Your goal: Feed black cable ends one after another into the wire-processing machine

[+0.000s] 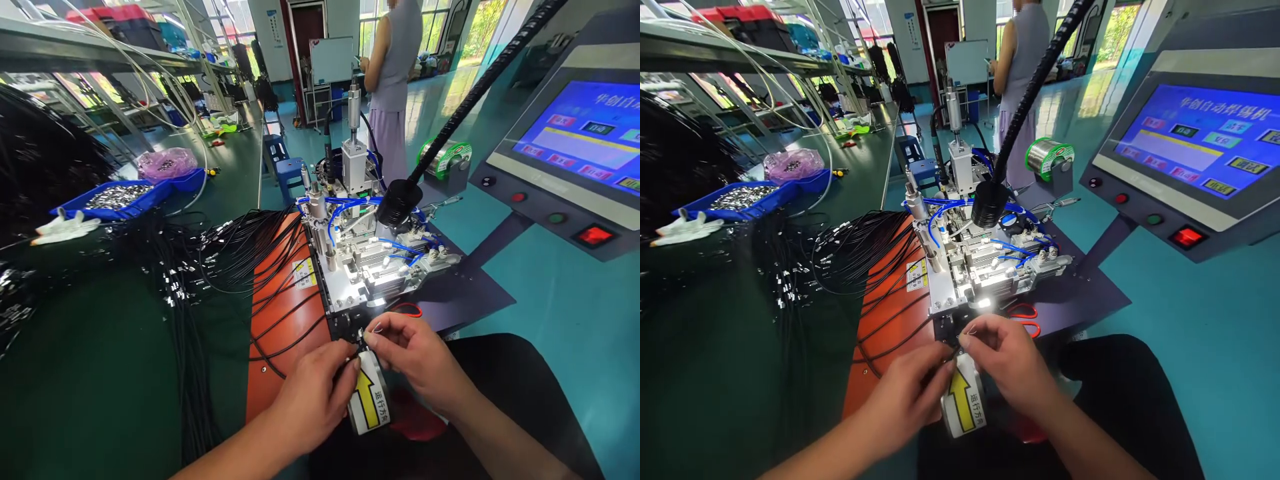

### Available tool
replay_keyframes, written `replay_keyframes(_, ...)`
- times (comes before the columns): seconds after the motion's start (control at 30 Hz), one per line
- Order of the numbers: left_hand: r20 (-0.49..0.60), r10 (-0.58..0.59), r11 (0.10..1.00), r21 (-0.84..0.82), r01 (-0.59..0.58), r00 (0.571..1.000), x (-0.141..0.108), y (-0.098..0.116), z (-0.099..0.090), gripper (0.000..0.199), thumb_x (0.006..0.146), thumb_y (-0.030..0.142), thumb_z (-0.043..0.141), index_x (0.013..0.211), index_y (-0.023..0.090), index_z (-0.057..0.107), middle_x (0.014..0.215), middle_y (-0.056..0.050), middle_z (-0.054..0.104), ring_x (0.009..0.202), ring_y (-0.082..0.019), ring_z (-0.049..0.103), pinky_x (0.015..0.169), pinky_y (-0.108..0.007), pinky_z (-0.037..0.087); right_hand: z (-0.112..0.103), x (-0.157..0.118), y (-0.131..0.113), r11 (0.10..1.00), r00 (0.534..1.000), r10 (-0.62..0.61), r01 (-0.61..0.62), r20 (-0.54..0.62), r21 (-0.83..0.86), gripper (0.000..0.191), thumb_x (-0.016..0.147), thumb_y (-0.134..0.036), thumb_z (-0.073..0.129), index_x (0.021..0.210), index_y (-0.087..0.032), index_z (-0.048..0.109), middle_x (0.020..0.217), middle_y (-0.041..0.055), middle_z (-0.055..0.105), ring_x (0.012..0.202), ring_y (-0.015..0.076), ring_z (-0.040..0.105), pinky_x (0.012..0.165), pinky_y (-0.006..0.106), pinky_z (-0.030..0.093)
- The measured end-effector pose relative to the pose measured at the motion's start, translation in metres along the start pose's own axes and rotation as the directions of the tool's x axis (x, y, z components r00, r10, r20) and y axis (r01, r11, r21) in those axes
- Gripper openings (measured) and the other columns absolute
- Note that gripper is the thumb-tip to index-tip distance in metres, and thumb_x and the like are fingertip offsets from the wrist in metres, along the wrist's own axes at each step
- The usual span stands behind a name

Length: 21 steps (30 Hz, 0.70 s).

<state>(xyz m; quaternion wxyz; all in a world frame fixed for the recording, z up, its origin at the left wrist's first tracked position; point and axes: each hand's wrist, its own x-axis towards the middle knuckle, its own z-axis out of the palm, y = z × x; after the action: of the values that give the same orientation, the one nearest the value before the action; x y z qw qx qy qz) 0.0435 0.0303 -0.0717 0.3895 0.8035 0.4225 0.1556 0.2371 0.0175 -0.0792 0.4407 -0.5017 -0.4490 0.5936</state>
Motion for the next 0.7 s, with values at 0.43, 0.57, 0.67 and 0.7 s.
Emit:
replay_keyframes(0.43, -0.056, -0.177, 0.941, -0.303, 0.152, 0.983, -0.017, -0.006, 0.012, 0.029, 0.103, 0.04, 0.041, 0.086, 0.02, 0.056, 0.071, 0.002, 0.054, 0.061, -0.011, 0.056, 0.056, -0.02, 0.043, -0.004, -0.003, 0.014, 0.985, 0.972, 0.157, -0.167, 0.177, 0.048, 0.036, 0.091, -0.049, 0.066, 0.105, -0.016, 0.07, 0.065, -0.0001, 0.063, 0.053, 0.0091, 0.05, 0.048, 0.021, 0.036)
replay_keyframes(0.57, -0.062, -0.156, 0.944, -0.302, 0.13, 0.986, -0.016, -0.006, 0.014, 0.028, 0.103, 0.039, 0.042, 0.087, 0.02, 0.056, 0.069, 0.003, 0.053, 0.059, -0.011, 0.055, 0.057, -0.021, 0.042, -0.005, 0.003, 0.014, 0.979, 0.969, 0.179, -0.193, 0.168, 0.069, 0.041, 0.096, -0.053, 0.056, 0.101, -0.014, 0.07, 0.066, 0.002, 0.064, 0.049, 0.0084, 0.048, 0.046, 0.022, 0.034)
replay_keyframes(0.67, -0.071, -0.156, 0.948, -0.292, 0.129, 0.985, -0.017, -0.005, 0.016, 0.027, 0.103, 0.038, 0.043, 0.087, 0.02, 0.056, 0.069, 0.002, 0.054, 0.061, -0.011, 0.054, 0.057, -0.021, 0.041, -0.003, 0.004, 0.011, 0.979, 0.971, 0.183, -0.194, 0.156, 0.061, 0.041, 0.095, -0.052, 0.057, 0.097, -0.014, 0.07, 0.065, 0.0009, 0.063, 0.048, 0.0078, 0.047, 0.046, 0.022, 0.034)
replay_keyframes(0.7, -0.073, -0.154, 0.95, -0.285, 0.127, 0.985, -0.017, -0.005, 0.016, 0.028, 0.103, 0.038, 0.043, 0.086, 0.02, 0.056, 0.07, 0.002, 0.054, 0.062, -0.011, 0.054, 0.058, -0.021, 0.041, -0.002, 0.003, 0.009, 0.982, 0.977, 0.173, -0.181, 0.128, 0.053, 0.04, 0.094, -0.052, 0.058, 0.098, -0.014, 0.069, 0.068, 0.0014, 0.064, 0.049, 0.008, 0.048, 0.046, 0.022, 0.034)
